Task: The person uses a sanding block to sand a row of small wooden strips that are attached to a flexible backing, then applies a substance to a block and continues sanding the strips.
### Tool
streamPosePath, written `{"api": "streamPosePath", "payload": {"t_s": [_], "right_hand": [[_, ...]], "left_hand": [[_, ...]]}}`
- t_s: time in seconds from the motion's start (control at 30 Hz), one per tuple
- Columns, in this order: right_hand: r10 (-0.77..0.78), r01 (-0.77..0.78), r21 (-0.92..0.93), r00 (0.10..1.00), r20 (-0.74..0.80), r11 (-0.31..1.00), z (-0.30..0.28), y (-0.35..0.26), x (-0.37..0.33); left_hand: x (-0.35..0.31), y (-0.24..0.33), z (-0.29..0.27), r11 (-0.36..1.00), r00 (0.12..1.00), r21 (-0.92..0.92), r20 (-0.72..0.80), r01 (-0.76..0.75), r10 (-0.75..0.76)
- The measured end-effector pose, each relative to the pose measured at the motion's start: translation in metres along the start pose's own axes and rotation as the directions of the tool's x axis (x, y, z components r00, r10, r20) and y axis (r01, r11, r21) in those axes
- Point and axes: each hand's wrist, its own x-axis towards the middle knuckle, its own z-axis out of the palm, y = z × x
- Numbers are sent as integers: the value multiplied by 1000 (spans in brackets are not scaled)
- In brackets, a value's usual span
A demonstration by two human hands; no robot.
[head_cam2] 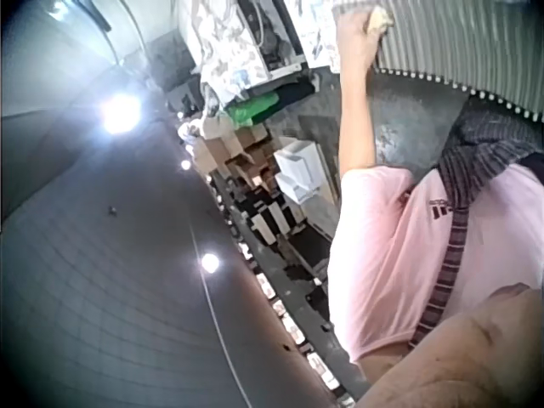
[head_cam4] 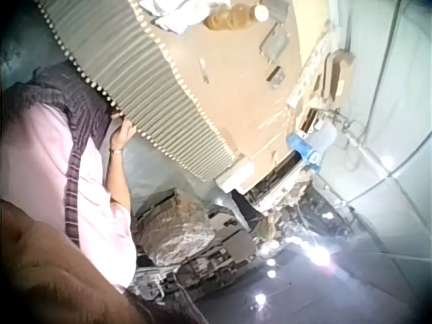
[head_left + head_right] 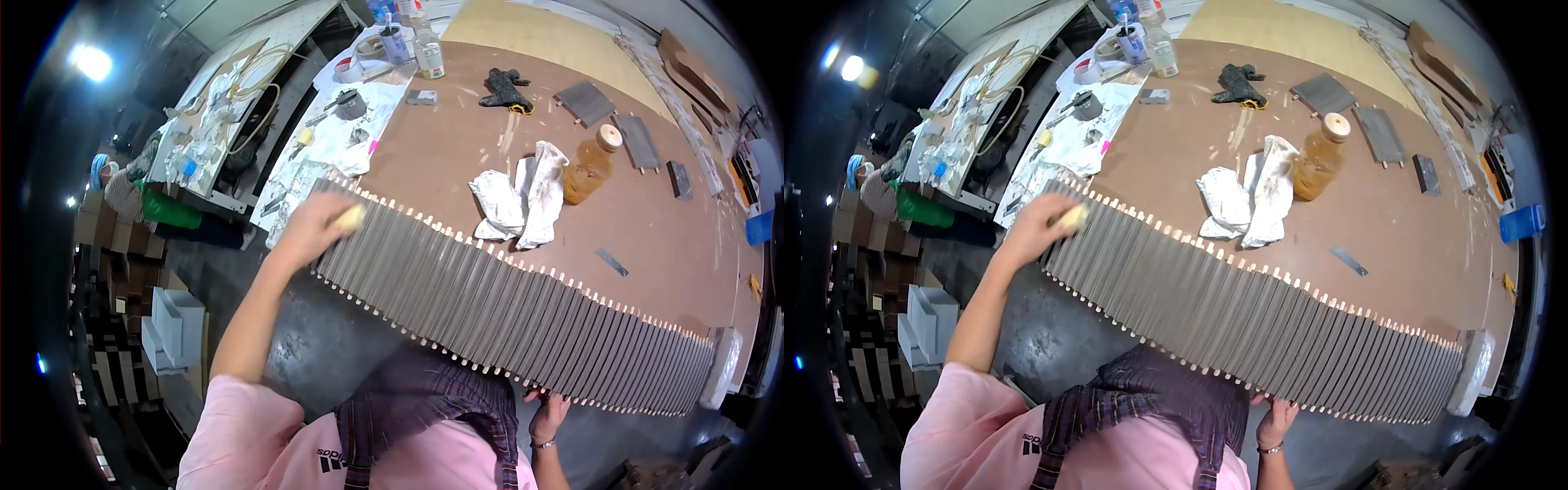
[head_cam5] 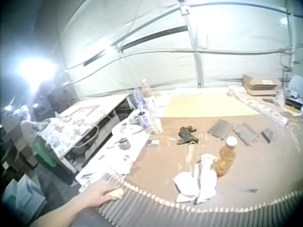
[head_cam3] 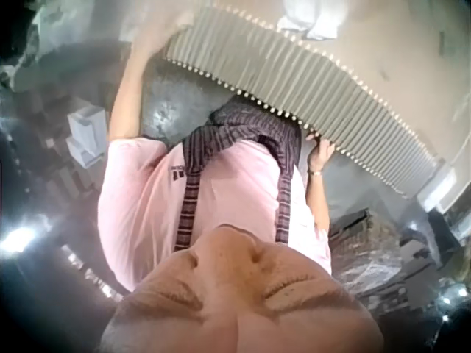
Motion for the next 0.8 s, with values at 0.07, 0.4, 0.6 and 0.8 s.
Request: {"api": "streamPosePath", "payload": {"t_s": [0.07, 0.4, 0.6, 0.8], "right_hand": [[2, -2, 12, 998, -56, 1000, 4, -1, -3], [-42, 42, -2, 995, -95, 999, 1, 8, -2], [-39, 41, 25, 996, -85, 999, 3, 9, -5], [-36, 42, 52, 994, -102, 998, 0, 6, -5]], "left_hand": [[-40, 15, -19, 997, 977, 53, 202, 56, -65], [-25, -2, -11, 1000, 999, -29, 34, -4, 5], [62, -24, -3, 995, 996, -66, -45, 68, -71], [35, -9, -17, 997, 999, 73, 36, -1, -1]]}}
